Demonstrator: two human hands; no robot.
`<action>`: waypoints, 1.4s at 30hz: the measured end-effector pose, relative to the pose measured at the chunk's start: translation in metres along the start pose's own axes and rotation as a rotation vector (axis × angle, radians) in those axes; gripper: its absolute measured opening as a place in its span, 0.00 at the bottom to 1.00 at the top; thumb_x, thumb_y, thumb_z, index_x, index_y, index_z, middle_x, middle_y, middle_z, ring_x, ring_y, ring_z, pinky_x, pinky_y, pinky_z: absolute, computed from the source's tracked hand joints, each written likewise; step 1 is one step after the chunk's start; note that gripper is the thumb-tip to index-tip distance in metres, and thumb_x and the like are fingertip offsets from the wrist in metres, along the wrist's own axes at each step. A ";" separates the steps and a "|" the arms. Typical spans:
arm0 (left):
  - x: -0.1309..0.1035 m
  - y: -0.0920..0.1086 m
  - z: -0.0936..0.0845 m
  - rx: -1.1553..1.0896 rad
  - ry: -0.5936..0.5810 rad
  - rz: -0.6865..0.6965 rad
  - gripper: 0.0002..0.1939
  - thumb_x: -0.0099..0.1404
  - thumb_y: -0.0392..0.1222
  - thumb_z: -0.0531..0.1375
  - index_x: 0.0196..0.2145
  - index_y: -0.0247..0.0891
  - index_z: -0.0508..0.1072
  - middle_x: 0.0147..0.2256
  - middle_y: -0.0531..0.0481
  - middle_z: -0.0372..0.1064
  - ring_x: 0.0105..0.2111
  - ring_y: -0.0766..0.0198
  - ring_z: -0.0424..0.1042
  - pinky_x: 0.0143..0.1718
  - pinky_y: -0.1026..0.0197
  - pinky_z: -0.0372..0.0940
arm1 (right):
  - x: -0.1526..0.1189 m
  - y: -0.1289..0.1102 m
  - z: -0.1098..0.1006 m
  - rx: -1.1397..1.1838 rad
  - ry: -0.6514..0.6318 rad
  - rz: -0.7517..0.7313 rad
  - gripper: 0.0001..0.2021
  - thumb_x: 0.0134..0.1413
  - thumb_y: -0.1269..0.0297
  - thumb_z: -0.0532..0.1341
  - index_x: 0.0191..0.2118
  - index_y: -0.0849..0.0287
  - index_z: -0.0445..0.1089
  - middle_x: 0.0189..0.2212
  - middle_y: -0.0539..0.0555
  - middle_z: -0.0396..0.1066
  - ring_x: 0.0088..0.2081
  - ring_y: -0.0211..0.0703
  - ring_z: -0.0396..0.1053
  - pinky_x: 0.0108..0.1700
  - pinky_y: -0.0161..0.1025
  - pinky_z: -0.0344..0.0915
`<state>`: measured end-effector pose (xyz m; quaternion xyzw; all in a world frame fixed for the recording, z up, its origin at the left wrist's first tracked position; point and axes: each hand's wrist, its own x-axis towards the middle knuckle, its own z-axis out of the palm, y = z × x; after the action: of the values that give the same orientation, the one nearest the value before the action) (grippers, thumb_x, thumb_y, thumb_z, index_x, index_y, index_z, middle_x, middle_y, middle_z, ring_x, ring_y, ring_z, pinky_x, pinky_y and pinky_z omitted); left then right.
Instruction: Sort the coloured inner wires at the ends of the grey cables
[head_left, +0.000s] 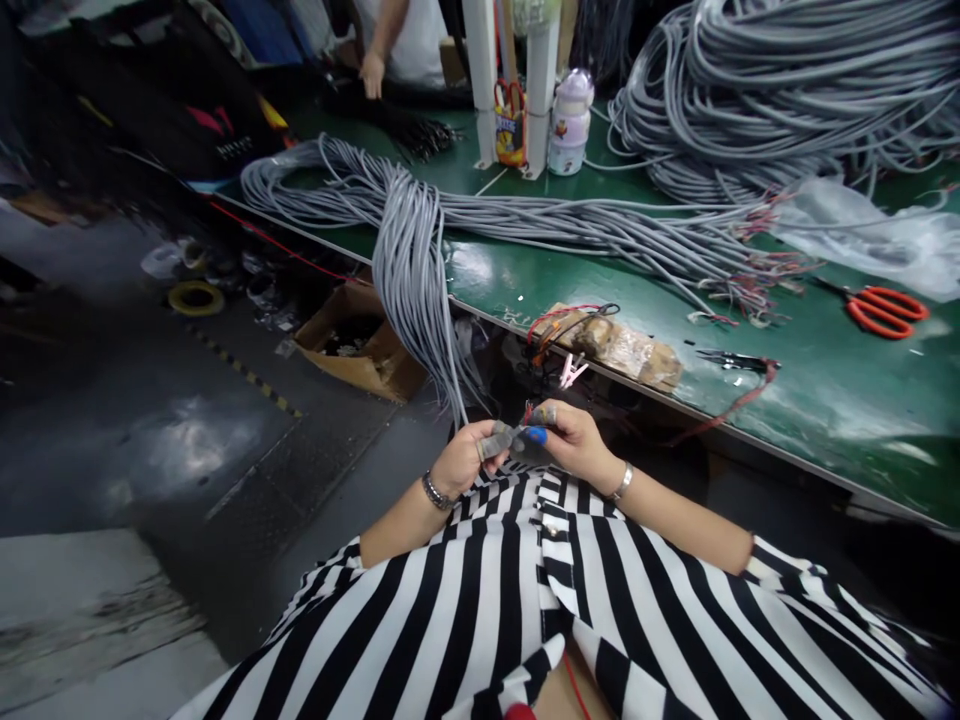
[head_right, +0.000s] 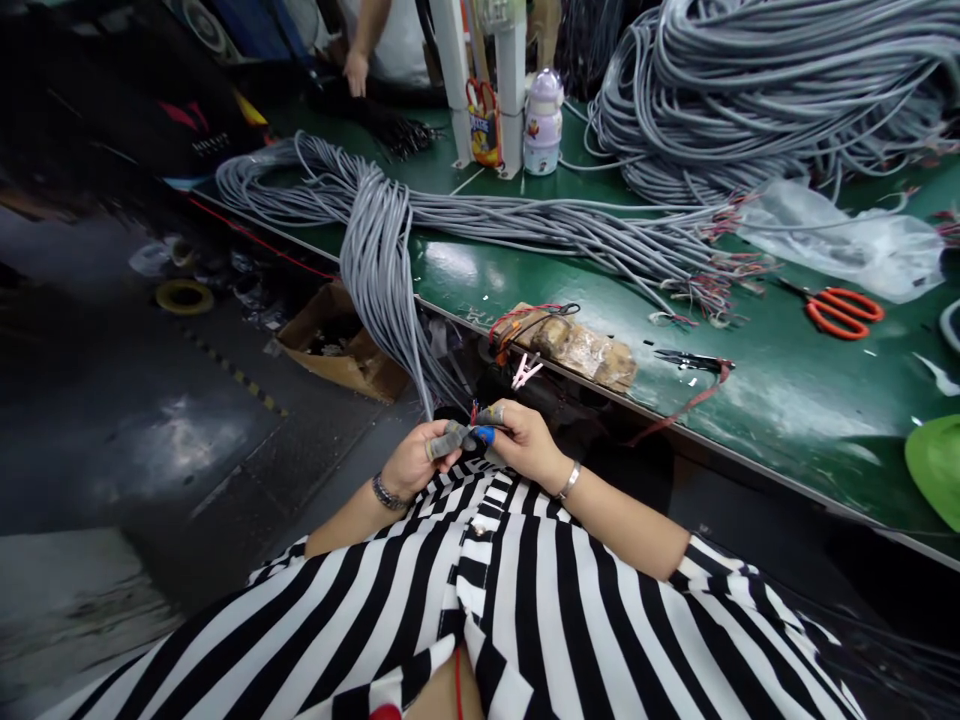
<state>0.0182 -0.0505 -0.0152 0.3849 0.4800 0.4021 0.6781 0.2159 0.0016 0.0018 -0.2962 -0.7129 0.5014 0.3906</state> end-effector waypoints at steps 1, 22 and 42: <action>0.000 0.001 -0.003 0.025 -0.049 0.000 0.26 0.50 0.62 0.68 0.25 0.33 0.70 0.17 0.56 0.61 0.15 0.75 0.55 0.16 0.69 0.49 | 0.000 -0.001 -0.001 0.045 -0.041 0.009 0.09 0.55 0.57 0.63 0.32 0.57 0.74 0.31 0.54 0.71 0.34 0.43 0.68 0.39 0.41 0.64; 0.048 0.050 -0.010 0.927 -0.005 1.042 0.10 0.67 0.43 0.61 0.41 0.37 0.79 0.28 0.48 0.75 0.28 0.66 0.70 0.33 0.63 0.64 | 0.022 0.024 -0.047 0.629 0.085 0.529 0.27 0.47 0.36 0.62 0.30 0.60 0.66 0.21 0.47 0.65 0.15 0.25 0.37 0.16 0.30 0.32; 0.077 0.043 0.005 1.019 -0.017 0.963 0.14 0.69 0.47 0.57 0.38 0.36 0.79 0.25 0.49 0.71 0.27 0.65 0.68 0.30 0.62 0.62 | 0.040 0.028 -0.025 0.876 0.367 0.483 0.26 0.45 0.38 0.66 0.30 0.60 0.69 0.18 0.46 0.60 0.17 0.27 0.44 0.15 0.27 0.39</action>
<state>0.0324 0.0352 -0.0008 0.8277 0.3796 0.3797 0.1632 0.2170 0.0553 -0.0101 -0.3438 -0.2681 0.7679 0.4693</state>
